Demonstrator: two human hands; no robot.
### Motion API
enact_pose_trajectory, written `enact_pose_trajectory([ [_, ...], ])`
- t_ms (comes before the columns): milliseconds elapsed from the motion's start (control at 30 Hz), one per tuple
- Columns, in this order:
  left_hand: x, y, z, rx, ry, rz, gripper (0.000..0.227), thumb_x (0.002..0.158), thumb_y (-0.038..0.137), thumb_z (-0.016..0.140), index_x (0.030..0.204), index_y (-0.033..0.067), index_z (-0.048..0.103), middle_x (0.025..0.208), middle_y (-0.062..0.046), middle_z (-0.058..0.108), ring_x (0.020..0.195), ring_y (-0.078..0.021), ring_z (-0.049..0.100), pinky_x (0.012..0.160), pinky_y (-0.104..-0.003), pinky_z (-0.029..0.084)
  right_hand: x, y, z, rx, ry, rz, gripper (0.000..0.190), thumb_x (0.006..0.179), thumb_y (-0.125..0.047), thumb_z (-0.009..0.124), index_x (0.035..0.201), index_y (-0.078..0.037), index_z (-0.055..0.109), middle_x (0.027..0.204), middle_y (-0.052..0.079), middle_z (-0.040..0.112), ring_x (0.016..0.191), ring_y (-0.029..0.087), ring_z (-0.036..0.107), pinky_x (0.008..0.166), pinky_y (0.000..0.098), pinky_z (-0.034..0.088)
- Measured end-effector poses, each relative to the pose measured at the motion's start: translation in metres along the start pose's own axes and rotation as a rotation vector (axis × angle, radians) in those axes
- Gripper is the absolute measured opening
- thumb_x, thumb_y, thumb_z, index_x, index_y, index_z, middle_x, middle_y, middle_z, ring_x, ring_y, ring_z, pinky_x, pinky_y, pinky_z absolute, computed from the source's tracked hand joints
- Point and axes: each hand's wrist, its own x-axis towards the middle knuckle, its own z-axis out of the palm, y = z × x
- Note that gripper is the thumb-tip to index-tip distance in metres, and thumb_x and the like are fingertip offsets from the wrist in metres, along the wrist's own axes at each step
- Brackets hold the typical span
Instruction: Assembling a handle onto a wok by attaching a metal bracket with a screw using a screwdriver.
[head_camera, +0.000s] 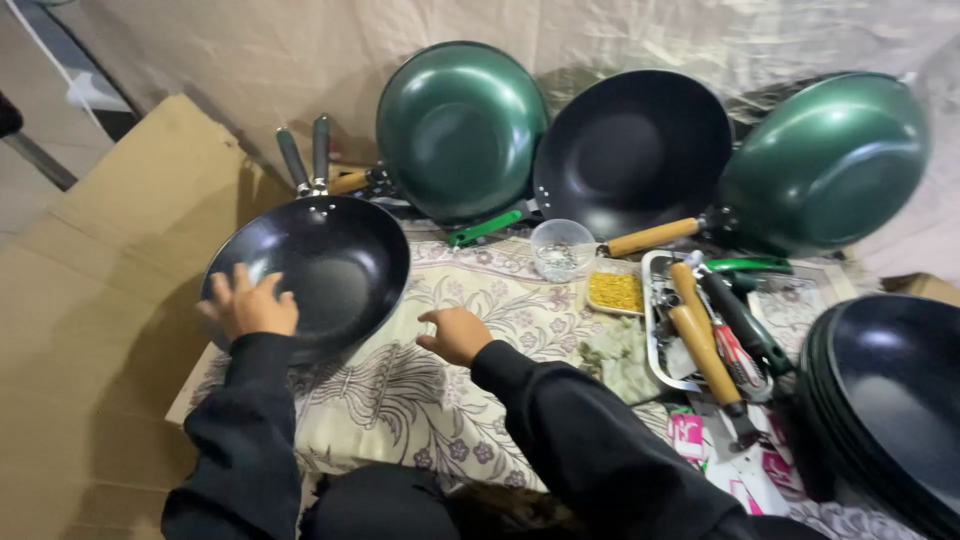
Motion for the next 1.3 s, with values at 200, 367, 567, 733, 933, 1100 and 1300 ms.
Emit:
enact_pose_trajectory([
  [200,0.001,0.112,0.053,-0.348,-0.413,0.641,0.041,0.086,0.033,0.073,0.126,0.0281,0.074,0.136,-0.007,0.069,0.131,-0.0293,0.061,0.111,-0.044,0.049,-0.08,0.062,-0.066,-0.076,-0.022,0.028,0.046,0.087,-0.04,0.074,0.13,-0.025,0.071,0.096,0.015,0.078,0.103,0.04,0.073,0.089,0.0522,0.059],
  [367,-0.07,0.262,0.0,-0.569,-0.368,0.961,0.041,0.085,0.033,0.076,0.124,0.024,0.075,0.127,-0.009,0.073,0.129,-0.0296,0.062,0.11,-0.044,0.049,-0.186,0.103,-0.178,-0.025,0.106,0.126,0.048,0.088,-0.04,0.07,0.132,-0.021,0.069,0.087,0.013,0.079,0.099,0.042,0.073,0.089,0.0581,0.056],
  [567,-0.172,0.422,-0.063,-0.644,-0.405,1.033,0.033,0.085,0.047,0.072,0.114,0.0327,0.076,0.1,0.001,0.077,0.108,-0.0251,0.071,0.095,-0.042,0.058,-0.297,0.196,-0.255,0.111,0.535,0.379,0.035,0.085,-0.038,0.075,0.118,-0.029,0.077,0.07,0.005,0.076,0.081,0.03,0.075,0.08,0.0457,0.057],
  [733,-0.252,0.493,-0.106,-0.671,-0.522,0.989,0.024,0.086,0.05,0.068,0.102,0.0359,0.078,0.085,0.008,0.078,0.098,-0.0208,0.074,0.089,-0.038,0.06,-0.374,0.261,-0.294,0.169,0.851,0.589,0.023,0.086,-0.037,0.08,0.107,-0.03,0.08,0.061,0.002,0.071,0.062,0.017,0.073,0.062,0.0313,0.057],
  [933,-0.316,0.546,-0.108,-0.666,-0.724,0.882,0.029,0.087,0.055,0.064,0.091,0.0285,0.076,0.087,0.003,0.077,0.102,-0.0255,0.072,0.089,-0.04,0.058,-0.474,0.347,-0.311,0.148,0.971,0.991,0.023,0.084,-0.034,0.081,0.106,-0.029,0.08,0.073,0.003,0.075,0.064,0.014,0.073,0.063,0.0257,0.056],
  [1100,-0.338,0.573,-0.106,-0.659,-0.769,0.758,0.044,0.089,0.066,0.057,0.08,0.0228,0.065,0.09,-0.004,0.076,0.102,-0.0299,0.073,0.09,-0.044,0.055,-0.547,0.41,-0.3,-0.117,1.04,1.563,0.045,0.069,-0.041,0.091,0.111,-0.036,0.077,0.119,-0.001,0.057,0.107,0.033,0.068,0.094,0.0512,0.052],
  [1300,-0.339,0.597,-0.101,-0.596,-0.817,0.736,0.053,0.092,0.06,0.06,0.101,0.0078,0.065,0.099,-0.015,0.072,0.094,-0.038,0.069,0.076,-0.051,0.054,-0.575,0.37,-0.308,0.12,1.084,1.691,0.049,0.073,-0.026,0.095,0.119,-0.028,0.077,0.136,0.011,0.049,0.123,0.034,0.055,0.097,0.049,0.052],
])
